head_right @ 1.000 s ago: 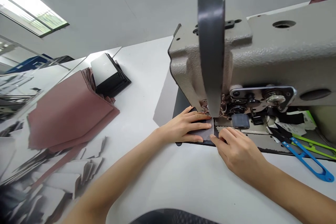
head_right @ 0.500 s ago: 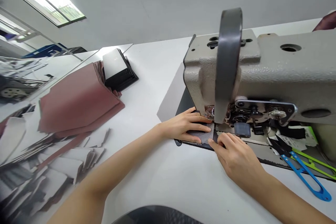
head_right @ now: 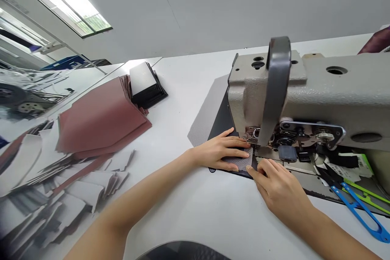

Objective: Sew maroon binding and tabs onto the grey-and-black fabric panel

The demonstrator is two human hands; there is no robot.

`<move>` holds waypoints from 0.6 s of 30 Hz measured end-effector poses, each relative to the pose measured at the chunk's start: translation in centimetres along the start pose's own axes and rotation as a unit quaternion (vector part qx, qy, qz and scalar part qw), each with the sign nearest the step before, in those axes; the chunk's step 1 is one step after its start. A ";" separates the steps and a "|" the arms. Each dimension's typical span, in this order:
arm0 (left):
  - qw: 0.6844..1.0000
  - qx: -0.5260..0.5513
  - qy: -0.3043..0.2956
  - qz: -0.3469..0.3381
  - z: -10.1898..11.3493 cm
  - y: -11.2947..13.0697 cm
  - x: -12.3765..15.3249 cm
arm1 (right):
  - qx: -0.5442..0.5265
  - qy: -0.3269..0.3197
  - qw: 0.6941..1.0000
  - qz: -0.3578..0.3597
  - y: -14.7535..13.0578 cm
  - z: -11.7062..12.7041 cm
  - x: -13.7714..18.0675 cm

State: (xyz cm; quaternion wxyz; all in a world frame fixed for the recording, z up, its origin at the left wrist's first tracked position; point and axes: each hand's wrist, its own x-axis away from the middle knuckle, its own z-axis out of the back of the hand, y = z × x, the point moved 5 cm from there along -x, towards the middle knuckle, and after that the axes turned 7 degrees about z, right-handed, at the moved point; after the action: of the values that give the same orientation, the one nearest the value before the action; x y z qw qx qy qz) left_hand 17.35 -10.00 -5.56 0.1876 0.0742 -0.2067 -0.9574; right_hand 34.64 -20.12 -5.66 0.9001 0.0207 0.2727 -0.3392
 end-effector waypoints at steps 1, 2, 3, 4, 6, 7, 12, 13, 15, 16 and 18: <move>1.000 0.000 -0.001 0.001 -0.1 0.0 0.0 | 0.000 0.001 1.000 0.000 0.0 0.1 0.0; 1.000 -0.002 -0.001 0.002 -0.2 -0.1 0.0 | -0.001 0.002 1.000 0.000 -0.1 0.1 -0.1; 1.000 -0.003 0.001 0.002 -0.2 -0.1 0.0 | -0.003 0.003 1.000 0.000 -0.1 0.2 -0.1; 1.000 -0.006 0.005 0.000 -0.3 0.0 0.0 | -0.006 0.003 1.000 -0.002 0.0 0.2 -0.1; 1.000 -0.018 0.013 -0.008 -0.3 0.4 0.0 | -0.015 0.003 1.000 -0.007 0.0 0.1 -0.1; 0.999 -0.026 0.017 -0.014 -0.2 0.6 0.0 | -0.019 0.003 1.000 -0.011 0.1 0.1 0.0; 0.994 -0.043 0.093 0.041 2.6 0.0 0.9 | -0.031 0.004 0.999 -0.031 0.3 0.1 0.1; 0.989 -0.035 0.119 0.076 3.4 -0.8 1.3 | -0.033 0.004 0.999 -0.034 0.3 0.2 0.1; 0.976 -0.014 0.159 0.146 4.5 -2.8 2.3 | -0.036 0.005 0.999 -0.034 0.3 0.2 -0.1; 0.970 -0.003 0.170 0.174 4.8 -3.8 2.7 | -0.036 0.006 0.999 -0.031 0.3 0.3 -0.1; 0.962 0.017 0.178 0.207 4.6 -5.4 3.4 | -0.036 0.009 0.999 -0.026 0.3 0.4 -0.3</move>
State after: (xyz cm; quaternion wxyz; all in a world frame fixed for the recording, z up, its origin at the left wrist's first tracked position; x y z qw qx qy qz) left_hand 11.41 -5.05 -3.92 0.4144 0.2021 -0.1973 -0.8652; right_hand 34.85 -19.79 -5.27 0.8885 -0.0158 0.2930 -0.3528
